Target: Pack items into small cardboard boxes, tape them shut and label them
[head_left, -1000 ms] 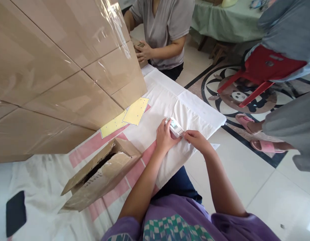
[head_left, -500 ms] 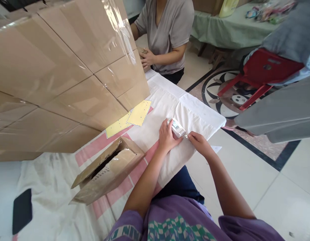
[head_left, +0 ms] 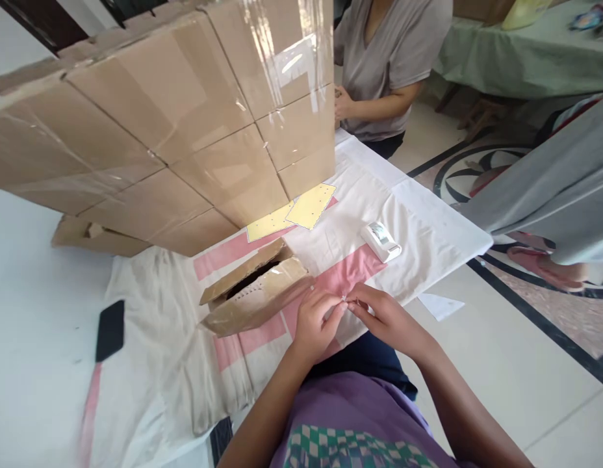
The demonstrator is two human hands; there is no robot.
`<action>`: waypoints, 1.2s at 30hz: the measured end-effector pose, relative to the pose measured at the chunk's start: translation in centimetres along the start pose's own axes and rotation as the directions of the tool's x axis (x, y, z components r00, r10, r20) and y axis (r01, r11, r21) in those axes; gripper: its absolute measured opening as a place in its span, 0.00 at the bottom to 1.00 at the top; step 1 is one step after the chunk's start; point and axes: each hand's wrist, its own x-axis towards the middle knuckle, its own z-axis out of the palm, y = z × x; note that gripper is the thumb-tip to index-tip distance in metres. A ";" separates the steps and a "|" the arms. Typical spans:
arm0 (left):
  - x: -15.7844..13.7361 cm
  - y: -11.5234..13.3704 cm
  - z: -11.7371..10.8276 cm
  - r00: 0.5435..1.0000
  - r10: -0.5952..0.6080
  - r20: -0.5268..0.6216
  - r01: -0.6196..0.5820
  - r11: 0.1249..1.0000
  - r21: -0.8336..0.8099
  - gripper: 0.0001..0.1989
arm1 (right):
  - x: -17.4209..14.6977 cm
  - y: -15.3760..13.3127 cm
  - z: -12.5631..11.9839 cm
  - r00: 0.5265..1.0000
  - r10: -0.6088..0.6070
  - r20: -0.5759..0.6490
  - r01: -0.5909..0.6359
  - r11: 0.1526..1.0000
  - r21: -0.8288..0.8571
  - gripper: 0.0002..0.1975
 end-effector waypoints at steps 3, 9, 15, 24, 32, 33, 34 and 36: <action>-1.8 -0.1 -2.9 0.968 0.040 -0.247 -0.028 0.998 0.054 0.07 | 2.3 -1.2 0.9 0.988 -0.073 -0.140 0.054 0.989 -0.138 0.21; -3.5 0.6 -10.5 0.924 -0.094 -0.370 0.167 0.971 0.169 0.08 | 10.3 -6.4 4.0 0.868 -0.494 0.044 0.451 0.749 -0.485 0.26; -2.5 -0.3 -16.0 0.908 -0.269 -0.322 0.351 0.907 0.233 0.13 | 14.3 -6.5 7.9 0.930 -0.327 0.168 0.363 0.741 -0.565 0.25; 0.9 -2.8 -18.4 0.911 -0.407 -0.064 0.406 0.862 0.304 0.13 | 13.9 -6.1 8.0 0.937 -0.311 0.157 0.344 0.759 -0.553 0.25; 1.7 -2.6 -17.9 0.877 -0.470 -0.102 0.445 0.712 0.543 0.09 | 13.9 -6.2 8.0 0.934 -0.330 0.137 0.346 0.739 -0.577 0.24; 1.8 -2.5 -17.9 0.865 -0.485 -0.130 0.463 0.669 0.581 0.10 | 13.9 -6.2 7.9 0.933 -0.334 0.135 0.348 0.738 -0.579 0.24; 1.9 -2.5 -17.9 0.852 -0.496 -0.164 0.484 0.631 0.607 0.11 | 13.9 -6.2 7.9 0.932 -0.338 0.132 0.350 0.738 -0.577 0.24; 2.0 -2.7 -18.1 0.834 -0.510 -0.213 0.519 0.592 0.616 0.14 | 13.9 -6.2 7.8 0.930 -0.343 0.130 0.354 0.743 -0.568 0.24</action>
